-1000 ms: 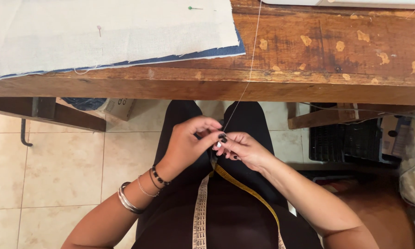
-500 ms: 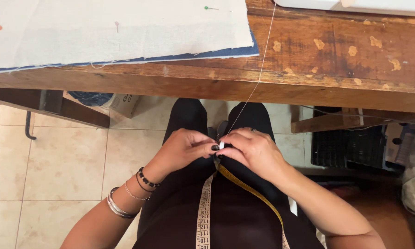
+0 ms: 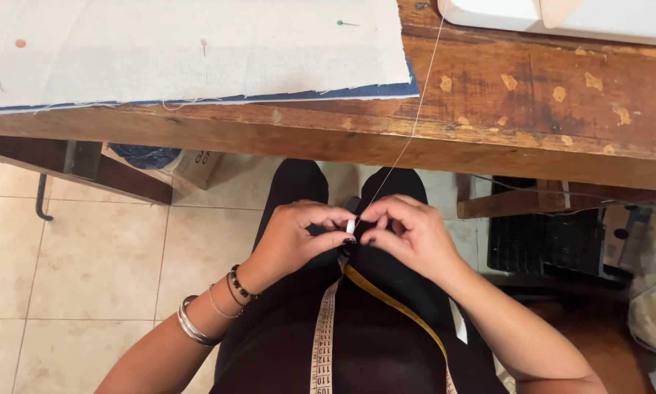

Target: Threading a sewing machine and its components with a white thread on a wooden workbench.

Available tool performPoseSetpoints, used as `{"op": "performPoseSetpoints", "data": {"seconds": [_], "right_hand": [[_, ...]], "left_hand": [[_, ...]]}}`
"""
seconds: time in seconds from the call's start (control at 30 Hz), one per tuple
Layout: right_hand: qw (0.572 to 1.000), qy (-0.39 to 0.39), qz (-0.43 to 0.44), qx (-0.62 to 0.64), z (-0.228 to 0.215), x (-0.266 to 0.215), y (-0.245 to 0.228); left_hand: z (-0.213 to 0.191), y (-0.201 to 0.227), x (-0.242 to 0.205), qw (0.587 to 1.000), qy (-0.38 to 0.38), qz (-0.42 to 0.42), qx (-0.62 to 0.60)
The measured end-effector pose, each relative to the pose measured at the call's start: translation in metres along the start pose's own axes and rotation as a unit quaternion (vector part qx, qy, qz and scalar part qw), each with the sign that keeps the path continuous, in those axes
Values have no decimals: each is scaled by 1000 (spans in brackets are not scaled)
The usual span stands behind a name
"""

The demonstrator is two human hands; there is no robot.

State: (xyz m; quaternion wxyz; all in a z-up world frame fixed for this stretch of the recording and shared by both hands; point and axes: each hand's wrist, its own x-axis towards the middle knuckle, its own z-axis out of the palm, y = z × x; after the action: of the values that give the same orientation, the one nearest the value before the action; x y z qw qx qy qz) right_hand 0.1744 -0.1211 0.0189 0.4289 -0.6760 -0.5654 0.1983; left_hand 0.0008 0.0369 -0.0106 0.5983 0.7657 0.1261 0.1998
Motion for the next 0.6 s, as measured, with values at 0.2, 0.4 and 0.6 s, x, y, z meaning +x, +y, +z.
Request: {"op": "performPoseSetpoints", "data": {"seconds": [0.2, 0.4, 0.6], "right_hand": [[983, -66, 84, 151, 12, 2, 15], [991, -9, 54, 121, 12, -4, 16], [964, 119, -152, -180, 2, -8, 6]], "left_hand": [[14, -7, 6, 981, 42, 156, 110], [12, -2, 11, 982, 34, 162, 92], [7, 5, 11, 998, 29, 54, 28]]}}
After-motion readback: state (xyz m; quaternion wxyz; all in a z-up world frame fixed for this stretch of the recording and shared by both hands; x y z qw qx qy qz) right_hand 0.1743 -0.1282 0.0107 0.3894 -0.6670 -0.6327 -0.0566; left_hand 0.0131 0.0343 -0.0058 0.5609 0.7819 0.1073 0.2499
